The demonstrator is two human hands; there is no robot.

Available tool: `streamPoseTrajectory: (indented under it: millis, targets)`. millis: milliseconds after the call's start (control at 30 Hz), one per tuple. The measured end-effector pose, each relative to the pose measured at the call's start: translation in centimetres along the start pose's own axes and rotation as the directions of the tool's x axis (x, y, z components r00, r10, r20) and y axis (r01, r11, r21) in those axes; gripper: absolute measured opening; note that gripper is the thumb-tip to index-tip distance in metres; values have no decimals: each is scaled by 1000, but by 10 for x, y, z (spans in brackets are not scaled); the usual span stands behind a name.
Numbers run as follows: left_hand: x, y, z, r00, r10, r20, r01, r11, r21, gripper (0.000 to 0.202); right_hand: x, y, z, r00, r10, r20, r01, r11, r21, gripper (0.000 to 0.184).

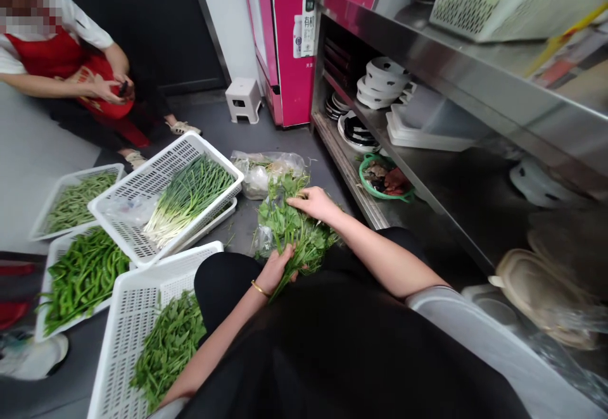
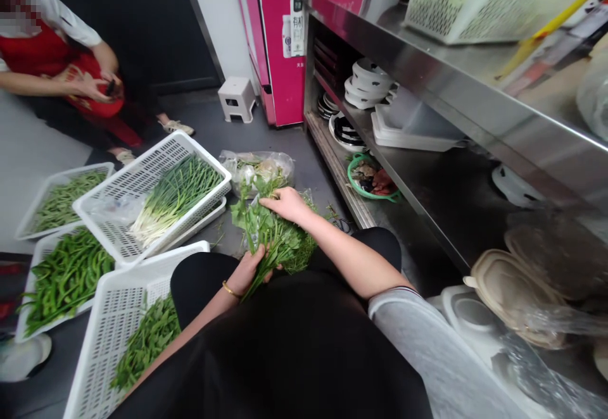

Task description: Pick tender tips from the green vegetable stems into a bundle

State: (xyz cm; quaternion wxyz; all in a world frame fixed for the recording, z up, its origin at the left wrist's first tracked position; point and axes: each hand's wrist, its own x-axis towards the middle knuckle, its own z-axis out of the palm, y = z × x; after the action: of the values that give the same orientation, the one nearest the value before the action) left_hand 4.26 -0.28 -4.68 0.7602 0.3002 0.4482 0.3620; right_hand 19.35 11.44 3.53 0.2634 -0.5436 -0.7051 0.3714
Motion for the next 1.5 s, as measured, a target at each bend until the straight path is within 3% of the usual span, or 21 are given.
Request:
streamPoseTrajectory:
  millis: [100, 200, 267, 367, 500, 633, 733, 800, 900, 967, 1033, 1100, 1167, 1233, 1300, 1400, 1500]
  targets:
    - [0, 0, -3, 999, 36, 38, -36, 999, 1, 56, -5, 7, 5, 998, 3, 56, -15, 975, 221, 39]
    - [1, 0, -4, 998, 49, 36, -45, 995, -91, 61, -18, 11, 11, 999, -14, 32, -2, 904, 428, 39]
    - [3, 1, -4, 998, 47, 38, -42, 992, -121, 61, -26, 11, 12, 999, -33, -19, 38, 906, 422, 39]
    - [5, 0, -4, 999, 34, 41, -29, 993, -112, 59, -29, 7, 11, 996, -79, -46, 88, 964, 252, 39]
    - [7, -4, -4, 998, 55, 28, -55, 998, -15, 55, -13, 9, 10, 1000, -8, -14, 9, 990, 139, 44]
    - [5, -5, -5, 997, 77, 1, -77, 994, 72, 54, 0, 19, 16, 997, 73, 27, -78, 968, 240, 36]
    - [3, -2, -5, 999, 37, -4, -37, 999, -26, 59, -8, 23, 20, 997, 68, 27, -73, 916, 394, 33]
    - [5, 0, -6, 1000, -1, 19, 3, 993, -114, 63, -20, 21, 24, 999, 19, -32, -4, 904, 428, 35]
    - [11, -1, -8, 999, -27, 29, 32, 983, -180, 64, -39, 16, 32, 980, -166, -107, 191, 938, 288, 32]
    - [14, -1, -8, 1000, -29, -2, 28, 983, -184, 62, -49, 10, 37, 946, -324, -22, 323, 932, 167, 30]
    - [16, -1, -7, 999, -17, -45, 9, 984, -179, 59, -55, 5, 36, 883, -443, 153, 418, 892, 171, 29]
    - [14, 2, -5, 998, 1, -67, -12, 988, -151, 58, -58, -2, 26, 832, -479, 278, 392, 864, 316, 28]
    - [10, 6, -5, 997, 10, -72, -16, 996, -84, 58, -58, -8, 5, 866, -424, 264, 251, 826, 505, 29]
    - [6, 8, -6, 997, 20, -77, -20, 1000, -4, 58, -54, -14, -25, 949, -298, 107, 158, 740, 654, 33]
    - [4, 7, -9, 996, 30, -81, -25, 998, 54, 57, -46, -19, -58, 977, -178, -119, 209, 662, 720, 36]
    - [2, 5, -12, 998, 34, -46, -28, 992, 121, 56, -27, -20, -102, 923, -98, -371, 339, 662, 669, 35]
    - [0, 7, -13, 1000, 5, 30, -12, 972, 236, 55, -5, -14, -125, 888, -113, -445, 376, 735, 565, 35]
